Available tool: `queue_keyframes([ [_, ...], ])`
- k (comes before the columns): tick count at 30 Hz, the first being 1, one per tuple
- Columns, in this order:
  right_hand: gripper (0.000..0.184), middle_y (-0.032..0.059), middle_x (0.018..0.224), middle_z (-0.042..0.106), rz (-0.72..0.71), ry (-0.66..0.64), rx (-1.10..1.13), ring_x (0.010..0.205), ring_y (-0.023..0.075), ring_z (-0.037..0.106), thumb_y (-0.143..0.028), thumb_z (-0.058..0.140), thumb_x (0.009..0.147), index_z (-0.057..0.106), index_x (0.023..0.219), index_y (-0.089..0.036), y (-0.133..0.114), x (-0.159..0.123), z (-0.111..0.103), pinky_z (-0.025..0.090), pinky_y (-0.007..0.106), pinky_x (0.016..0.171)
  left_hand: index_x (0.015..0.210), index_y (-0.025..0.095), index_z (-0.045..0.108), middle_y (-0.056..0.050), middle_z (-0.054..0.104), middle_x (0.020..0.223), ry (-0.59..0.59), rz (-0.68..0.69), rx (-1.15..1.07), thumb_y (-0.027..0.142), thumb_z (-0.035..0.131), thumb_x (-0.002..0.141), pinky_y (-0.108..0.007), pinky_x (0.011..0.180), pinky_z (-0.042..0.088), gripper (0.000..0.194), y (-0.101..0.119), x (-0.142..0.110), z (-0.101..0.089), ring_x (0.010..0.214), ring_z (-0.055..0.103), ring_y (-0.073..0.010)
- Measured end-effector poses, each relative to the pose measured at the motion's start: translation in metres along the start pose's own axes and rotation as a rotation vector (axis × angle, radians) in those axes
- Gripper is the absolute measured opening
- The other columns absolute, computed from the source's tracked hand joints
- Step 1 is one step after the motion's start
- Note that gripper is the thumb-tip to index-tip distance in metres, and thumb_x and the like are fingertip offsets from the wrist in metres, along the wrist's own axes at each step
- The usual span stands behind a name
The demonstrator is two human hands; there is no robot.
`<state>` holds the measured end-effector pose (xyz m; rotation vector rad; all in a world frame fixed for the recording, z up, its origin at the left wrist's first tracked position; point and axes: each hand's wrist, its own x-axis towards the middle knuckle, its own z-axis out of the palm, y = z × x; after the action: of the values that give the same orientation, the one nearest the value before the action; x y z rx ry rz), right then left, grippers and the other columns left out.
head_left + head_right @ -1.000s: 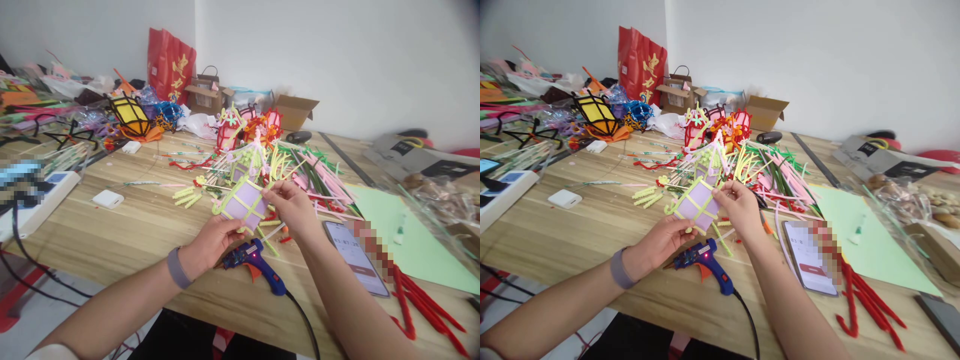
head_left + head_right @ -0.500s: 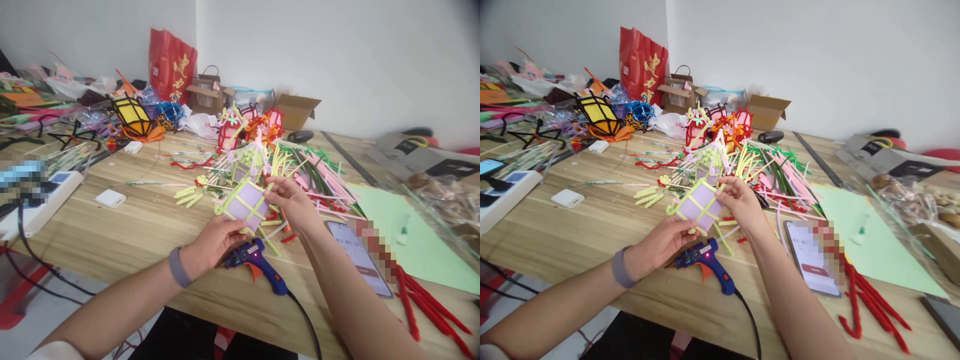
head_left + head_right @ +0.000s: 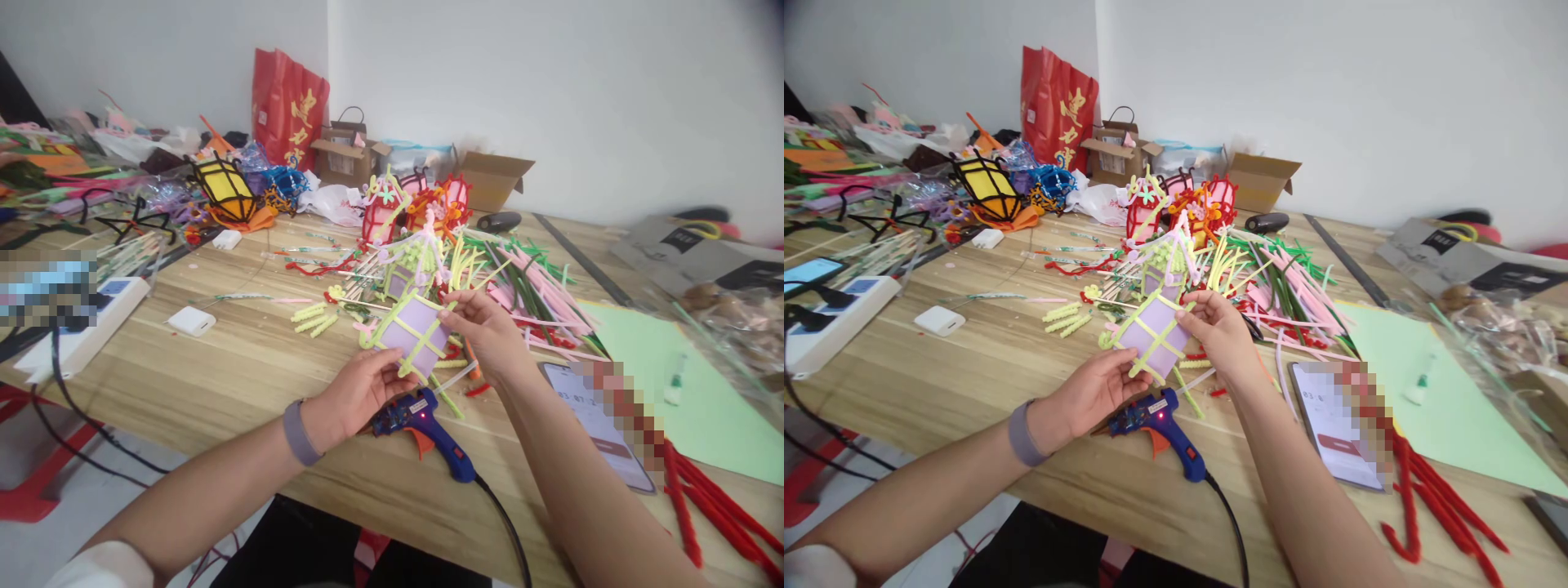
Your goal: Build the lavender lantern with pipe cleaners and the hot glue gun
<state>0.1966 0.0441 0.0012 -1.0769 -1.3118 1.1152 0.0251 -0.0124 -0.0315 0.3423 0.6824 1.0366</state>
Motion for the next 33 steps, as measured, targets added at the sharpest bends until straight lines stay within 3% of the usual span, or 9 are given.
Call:
queue_keyframes([
  [14, 0.034, -0.0072, 0.060, 0.050, -0.084, 0.017, -0.138, 0.056, 0.0100, 0.044, -0.035, 0.078, 0.062, 0.061, 0.087, -0.020, 0.0002, -0.0019, 0.0006, 0.037, 0.026, 0.056, 0.067, 0.012, 0.063, 0.000, 0.066, 0.062, -0.019, 0.011, 0.092, 0.007, 0.076, 0.064, -0.024, 0.066, 0.050, 0.013, 0.0009, -0.0037, 0.0013, 0.058, 0.060, -0.0110],
  [24, 0.034, -0.0070, 0.059, 0.050, -0.095, 0.029, -0.134, 0.054, 0.0108, 0.044, -0.036, 0.078, 0.062, 0.060, 0.087, -0.021, 0.0042, -0.0024, 0.0025, 0.038, 0.026, 0.053, 0.076, 0.012, 0.065, 0.000, 0.068, 0.067, -0.033, 0.019, 0.085, 0.013, 0.079, 0.064, -0.024, 0.065, 0.050, 0.018, -0.0005, -0.0026, 0.0000, 0.058, 0.061, -0.0104],
  [33, 0.034, -0.0063, 0.061, 0.049, -0.113, 0.028, -0.153, 0.056, 0.0116, 0.045, -0.038, 0.078, 0.063, 0.059, 0.087, -0.022, 0.0017, -0.0039, 0.0033, 0.040, 0.026, 0.055, 0.073, 0.012, 0.063, -0.001, 0.067, 0.064, -0.011, 0.016, 0.054, 0.012, 0.075, 0.068, -0.025, 0.064, 0.052, 0.012, -0.0014, -0.0012, -0.0026, 0.058, 0.062, -0.0119],
])
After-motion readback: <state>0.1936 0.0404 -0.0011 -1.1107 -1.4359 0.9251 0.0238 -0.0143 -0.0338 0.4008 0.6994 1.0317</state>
